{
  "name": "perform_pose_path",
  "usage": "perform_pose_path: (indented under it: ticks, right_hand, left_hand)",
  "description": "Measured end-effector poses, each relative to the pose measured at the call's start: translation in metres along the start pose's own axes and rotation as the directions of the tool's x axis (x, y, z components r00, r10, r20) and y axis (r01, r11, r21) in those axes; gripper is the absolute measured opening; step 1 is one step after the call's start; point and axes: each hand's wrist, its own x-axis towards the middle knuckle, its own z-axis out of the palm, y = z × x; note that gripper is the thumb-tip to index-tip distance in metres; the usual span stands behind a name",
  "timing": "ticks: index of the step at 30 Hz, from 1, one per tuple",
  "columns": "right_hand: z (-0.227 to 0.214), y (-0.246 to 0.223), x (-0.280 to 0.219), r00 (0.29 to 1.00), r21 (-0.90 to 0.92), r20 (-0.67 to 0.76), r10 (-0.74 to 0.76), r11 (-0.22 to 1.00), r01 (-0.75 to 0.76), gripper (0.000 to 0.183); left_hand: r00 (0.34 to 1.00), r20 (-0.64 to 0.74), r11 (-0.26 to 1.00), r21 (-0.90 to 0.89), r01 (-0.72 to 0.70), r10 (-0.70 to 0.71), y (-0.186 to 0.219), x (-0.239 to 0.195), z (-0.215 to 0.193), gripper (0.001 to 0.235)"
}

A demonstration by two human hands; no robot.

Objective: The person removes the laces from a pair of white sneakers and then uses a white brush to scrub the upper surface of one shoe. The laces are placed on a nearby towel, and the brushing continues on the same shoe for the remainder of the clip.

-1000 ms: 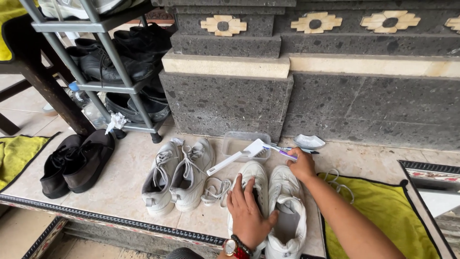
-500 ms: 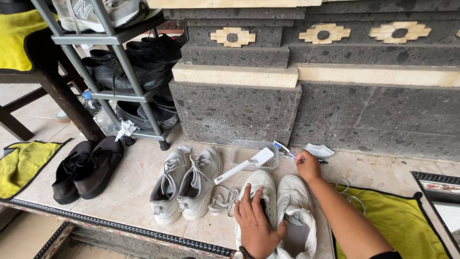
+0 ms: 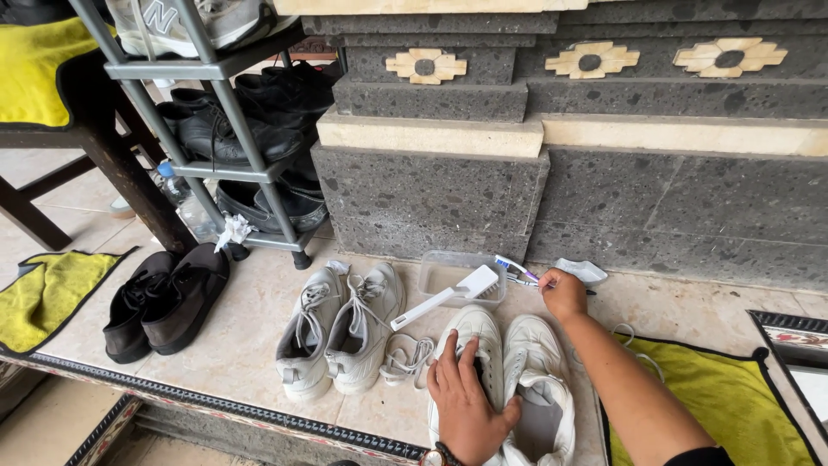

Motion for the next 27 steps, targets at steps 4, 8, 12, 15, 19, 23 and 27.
perform_pose_path:
  ticks: [4, 8, 12, 15, 19, 23, 27]
  right_hand:
    - [0.005, 0.002, 0.006, 0.999, 0.008, 0.0, -0.036, 0.999, 0.036, 0.021]
    - [0.004, -0.004, 0.004, 0.999, 0.01, 0.045, -0.017, 1.0, 0.017, 0.025]
    - [0.018, -0.001, 0.011, 0.974, 0.01, -0.089, -0.207, 0.978, 0.208, 0.036]
    - [0.024, -0.058, -0.009, 0.938, 0.075, -0.109, -0.329, 0.938, 0.337, 0.03]
    - [0.041, -0.154, -0.063, 0.897, 0.282, 0.218, -0.386, 0.904, 0.32, 0.025]
    - [0.037, -0.216, -0.117, 0.768, -0.078, 0.607, -0.206, 0.946, 0.316, 0.069]
    - [0.108, -0.166, -0.09, 0.774, -0.152, 0.486, -0.405, 0.834, 0.531, 0.053]
  left_hand:
    - [1.0, -0.008, 1.0, 0.014, -0.014, 0.014, -0.004, -0.002, 0.005, 0.101]
    - [1.0, -0.013, 1.0, 0.02, -0.018, 0.019, -0.005, -0.003, 0.006, 0.101]
    - [1.0, 0.01, 0.999, 0.035, -0.011, 0.011, -0.008, -0.004, 0.009, 0.106]
    - [1.0, 0.013, 0.998, 0.055, -0.021, 0.02, -0.009, -0.005, 0.012, 0.104]
    - [1.0, 0.002, 0.998, 0.062, -0.031, 0.031, -0.012, -0.007, 0.016, 0.101]
    - [0.999, -0.035, 0.997, 0.069, -0.033, 0.035, -0.019, -0.009, 0.024, 0.104]
    - [0.994, -0.106, 0.998, 0.046, -0.032, 0.037, -0.018, -0.007, 0.024, 0.098]
